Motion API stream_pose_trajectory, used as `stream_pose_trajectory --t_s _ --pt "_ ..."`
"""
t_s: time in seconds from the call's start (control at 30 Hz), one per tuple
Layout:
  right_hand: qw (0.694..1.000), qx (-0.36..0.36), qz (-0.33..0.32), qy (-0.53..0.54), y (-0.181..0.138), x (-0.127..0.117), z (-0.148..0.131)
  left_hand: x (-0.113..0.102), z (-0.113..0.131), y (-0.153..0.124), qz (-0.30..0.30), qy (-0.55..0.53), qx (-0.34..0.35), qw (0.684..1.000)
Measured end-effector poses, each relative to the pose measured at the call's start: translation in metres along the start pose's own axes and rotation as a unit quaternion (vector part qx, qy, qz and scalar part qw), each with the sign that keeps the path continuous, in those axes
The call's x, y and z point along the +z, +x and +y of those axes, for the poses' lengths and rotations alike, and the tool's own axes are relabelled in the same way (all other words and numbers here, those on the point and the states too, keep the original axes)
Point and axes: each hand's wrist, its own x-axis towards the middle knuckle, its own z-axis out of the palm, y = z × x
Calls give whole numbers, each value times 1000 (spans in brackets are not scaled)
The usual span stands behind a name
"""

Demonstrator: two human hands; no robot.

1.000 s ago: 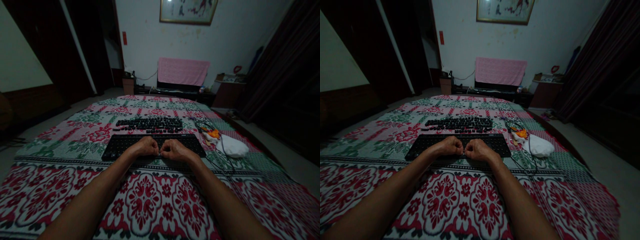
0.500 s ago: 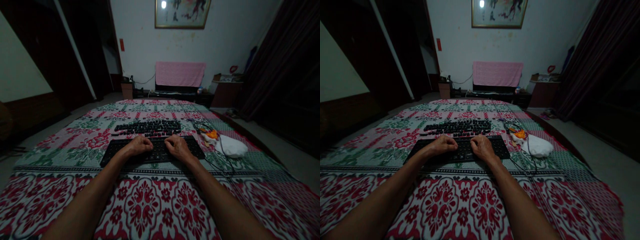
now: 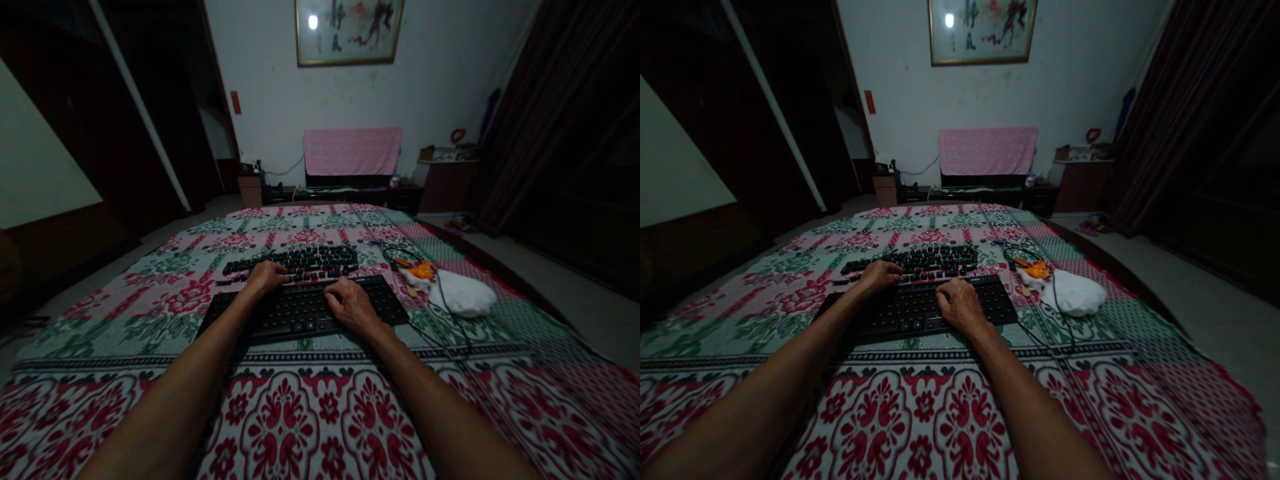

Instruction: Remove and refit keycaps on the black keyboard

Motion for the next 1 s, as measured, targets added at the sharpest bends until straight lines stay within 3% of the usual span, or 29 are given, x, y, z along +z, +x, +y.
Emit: stream_pose_trajectory --t_s 0.3,0.57,0.7,0.87,1.0 --pt "1000 13 -6 -10 -1 -1 -3 2 3 13 -58 19 -33 998" --pt "1000 16 -12 -11 -1 -1 -3 2 4 13 -55 57 -28 996" --pt "1000 16 -13 -8 -1 -1 -3 -8 10 1 -10 75 -34 997" --pt "1000 8 -13 7 -1 -1 -3 -14 30 -33 0 3 47 999" --pt "998 -31 11 58 -1 -5 -6 -3 42 -56 -44 -86 116 989"
